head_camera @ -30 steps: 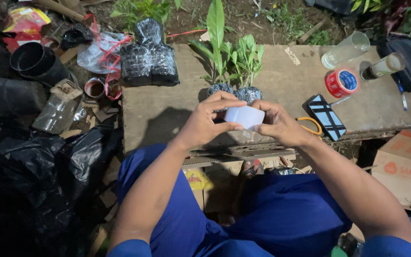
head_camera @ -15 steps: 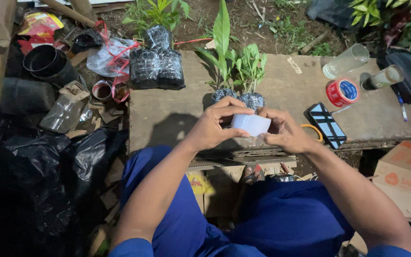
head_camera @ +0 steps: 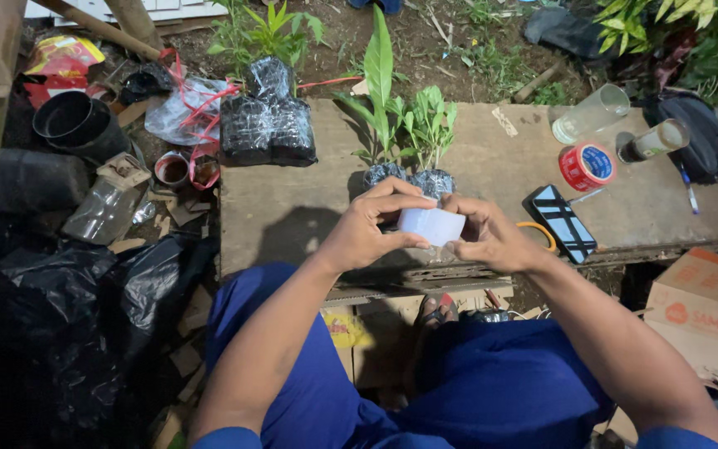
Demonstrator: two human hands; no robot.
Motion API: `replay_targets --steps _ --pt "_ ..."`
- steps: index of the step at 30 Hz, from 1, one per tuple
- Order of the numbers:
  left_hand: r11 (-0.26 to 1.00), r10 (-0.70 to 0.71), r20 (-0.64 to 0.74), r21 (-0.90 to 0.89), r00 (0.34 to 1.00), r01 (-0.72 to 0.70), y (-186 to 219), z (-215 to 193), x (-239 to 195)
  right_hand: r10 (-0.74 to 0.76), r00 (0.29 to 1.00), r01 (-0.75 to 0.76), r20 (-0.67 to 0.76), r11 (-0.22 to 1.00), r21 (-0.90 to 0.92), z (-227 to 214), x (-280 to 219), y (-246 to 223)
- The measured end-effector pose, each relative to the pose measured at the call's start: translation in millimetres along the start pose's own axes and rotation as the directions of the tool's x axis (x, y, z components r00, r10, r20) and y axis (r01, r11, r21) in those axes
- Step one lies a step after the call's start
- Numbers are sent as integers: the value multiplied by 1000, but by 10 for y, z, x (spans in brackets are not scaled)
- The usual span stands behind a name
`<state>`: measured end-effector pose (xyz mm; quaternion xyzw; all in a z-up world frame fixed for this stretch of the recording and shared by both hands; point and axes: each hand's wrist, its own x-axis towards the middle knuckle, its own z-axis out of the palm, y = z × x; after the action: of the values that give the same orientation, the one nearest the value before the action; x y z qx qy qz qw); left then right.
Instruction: The person wraps the base of several small potted plants with clear plastic wrap and secures it with white tape. They handle each plant individually, rotate it to apply the wrap, and then place the finished units on a wooden workbench.
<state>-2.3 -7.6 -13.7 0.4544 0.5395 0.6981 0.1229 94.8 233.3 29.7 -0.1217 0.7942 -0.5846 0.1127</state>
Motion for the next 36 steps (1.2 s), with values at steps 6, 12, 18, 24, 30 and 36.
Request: replay_targets --steps 6,12,18,24,30,36 --pt "999 -29 -14 -24 999 29 -55 30 -1 86 996 -87 -30 996 -31 -2 -24 4" --pt "999 -30 18 -33 999 31 -114 12 -14 47 999 -46 14 999 -23 -34 -35 20" --pt "990 -13 -58 -143 998 5 -140 -53 59 97 993 -97 -62 995 12 87 -27 -125" --pt "949 133 -347 315 928 -18 74 165 33 -69 875 -210 -479 838 -503 286 91 -194" --pt "950 195 -454 308 870 -52 142 337 47 -313 863 -55 -397 722 -690 438 147 -119" --pt "911 241 -405 408 882 -62 4 292 18 -260 874 -113 -410 711 -694 472 132 -44"
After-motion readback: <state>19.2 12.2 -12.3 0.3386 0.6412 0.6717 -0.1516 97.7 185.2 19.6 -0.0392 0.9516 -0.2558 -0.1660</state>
